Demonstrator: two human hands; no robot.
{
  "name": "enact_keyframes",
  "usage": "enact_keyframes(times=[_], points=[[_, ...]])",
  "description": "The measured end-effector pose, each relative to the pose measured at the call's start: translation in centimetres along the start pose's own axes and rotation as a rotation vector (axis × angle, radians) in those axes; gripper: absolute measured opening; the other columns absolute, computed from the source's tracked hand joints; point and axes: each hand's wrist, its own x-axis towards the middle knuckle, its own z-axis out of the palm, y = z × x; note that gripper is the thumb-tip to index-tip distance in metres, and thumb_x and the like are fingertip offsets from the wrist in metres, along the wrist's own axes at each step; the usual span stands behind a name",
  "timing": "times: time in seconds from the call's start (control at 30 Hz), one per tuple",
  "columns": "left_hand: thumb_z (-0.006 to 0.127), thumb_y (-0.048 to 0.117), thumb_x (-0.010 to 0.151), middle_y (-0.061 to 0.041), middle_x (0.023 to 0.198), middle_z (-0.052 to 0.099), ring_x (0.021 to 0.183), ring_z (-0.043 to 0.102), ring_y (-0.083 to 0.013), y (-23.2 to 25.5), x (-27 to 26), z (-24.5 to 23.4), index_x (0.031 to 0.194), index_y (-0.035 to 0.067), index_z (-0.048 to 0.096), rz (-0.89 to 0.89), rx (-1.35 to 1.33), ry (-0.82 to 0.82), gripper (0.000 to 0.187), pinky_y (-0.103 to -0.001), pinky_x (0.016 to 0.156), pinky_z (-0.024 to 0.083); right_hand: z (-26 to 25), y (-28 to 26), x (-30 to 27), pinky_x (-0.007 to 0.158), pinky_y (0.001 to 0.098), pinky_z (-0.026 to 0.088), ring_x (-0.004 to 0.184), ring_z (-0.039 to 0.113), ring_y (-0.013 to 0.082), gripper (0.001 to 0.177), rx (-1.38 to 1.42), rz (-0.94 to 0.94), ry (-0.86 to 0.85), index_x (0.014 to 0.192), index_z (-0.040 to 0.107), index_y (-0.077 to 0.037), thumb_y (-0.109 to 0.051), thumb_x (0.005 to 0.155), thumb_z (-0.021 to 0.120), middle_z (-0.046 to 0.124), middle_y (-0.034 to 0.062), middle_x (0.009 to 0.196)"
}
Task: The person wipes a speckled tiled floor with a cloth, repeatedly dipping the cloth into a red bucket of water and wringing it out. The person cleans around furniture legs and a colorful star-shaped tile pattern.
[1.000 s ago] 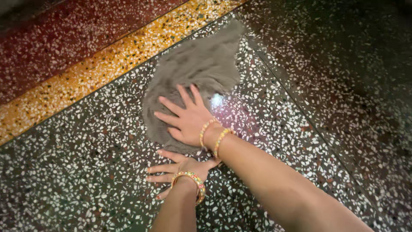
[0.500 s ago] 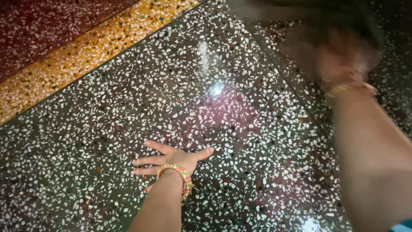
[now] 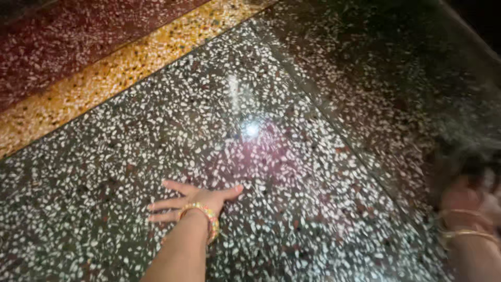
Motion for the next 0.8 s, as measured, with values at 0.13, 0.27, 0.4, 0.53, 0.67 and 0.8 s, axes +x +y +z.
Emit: enact_keyframes(times=[0.13, 0.27, 0.4, 0.53, 0.67, 0.8], points=[[0.094, 0.072, 0.045, -0.040, 0.159, -0.030, 0.145, -0.030, -0.0590, -1.6, 0.5, 0.3, 0.157, 0.015, -0.032, 0.016, 0.030, -0.056, 0.178, -0.085, 0.110, 0.006, -4.8, -5.3, -6.5, 0.103, 0.0470, 0.044, 0.126, 0.049, 0.0196, 0.038, 0.146, -0.033, 0.233, 0.123, 0.063, -0.018, -0.045, 0.098, 0.054, 0.060, 0.0035, 0.131], [0.093, 0.076, 0.043, -0.039, 0.160, -0.026, 0.147, -0.026, -0.0583, -1.8, 0.5, 0.1, 0.160, 0.016, -0.028, 0.062, 0.035, -0.013, 0.178, -0.082, 0.112, 0.003, -15.6, -10.5, -9.9, 0.078, 0.0545, 0.046, 0.107, 0.053, 0.0370, 0.063, 0.637, -0.174, 0.083, 0.137, 0.059, -0.020, -0.042, 0.078, 0.060, 0.059, 0.0090, 0.131], [0.082, 0.080, 0.056, -0.038, 0.163, -0.025, 0.151, -0.022, -0.0573, -3.9, 0.4, -1.1, 0.162, 0.019, -0.020, 0.178, -0.070, -0.085, 0.159, -0.081, 0.115, 0.002, -26.0, -13.1, -16.5, 0.090, 0.0540, 0.043, 0.113, 0.052, 0.0370, 0.046, 1.042, -0.612, 0.185, 0.124, 0.064, -0.020, -0.028, 0.079, 0.063, 0.059, 0.0066, 0.128], [0.081, 0.068, 0.061, -0.021, 0.172, -0.002, 0.160, -0.001, -0.0346, -6.8, 2.6, -3.2, 0.162, 0.018, -0.016, 0.364, -0.562, -0.437, 0.149, -0.059, 0.126, 0.007, -30.4, -13.4, -21.3, 0.105, 0.0610, 0.035, 0.130, 0.044, 0.0456, 0.060, 1.151, -1.104, 0.274, 0.137, 0.060, -0.019, -0.039, 0.081, 0.065, 0.052, 0.0123, 0.145], [0.074, 0.057, 0.079, -0.018, 0.171, 0.018, 0.157, 0.017, -0.0310, -10.3, 5.1, -4.7, 0.164, 0.010, 0.008, 0.437, -0.599, -0.291, 0.117, -0.053, 0.123, 0.019, -28.8, -12.8, -17.2, 0.107, 0.0706, 0.025, 0.135, 0.041, 0.0426, 0.056, 1.069, -1.139, 0.396, 0.132, 0.062, -0.031, -0.051, 0.080, 0.062, 0.052, 0.0059, 0.146], [0.075, 0.041, 0.087, -0.025, 0.153, 0.049, 0.139, 0.050, -0.0352, -14.1, 6.4, -3.1, 0.151, -0.003, 0.043, 0.650, -0.508, 0.064, 0.084, -0.044, 0.113, 0.038, -25.2, -9.7, -10.2, 0.108, 0.0596, 0.033, 0.139, 0.041, 0.0310, 0.059, 0.680, -0.825, -0.071, 0.150, 0.047, -0.031, -0.055, 0.096, 0.048, 0.040, 0.0033, 0.160]])
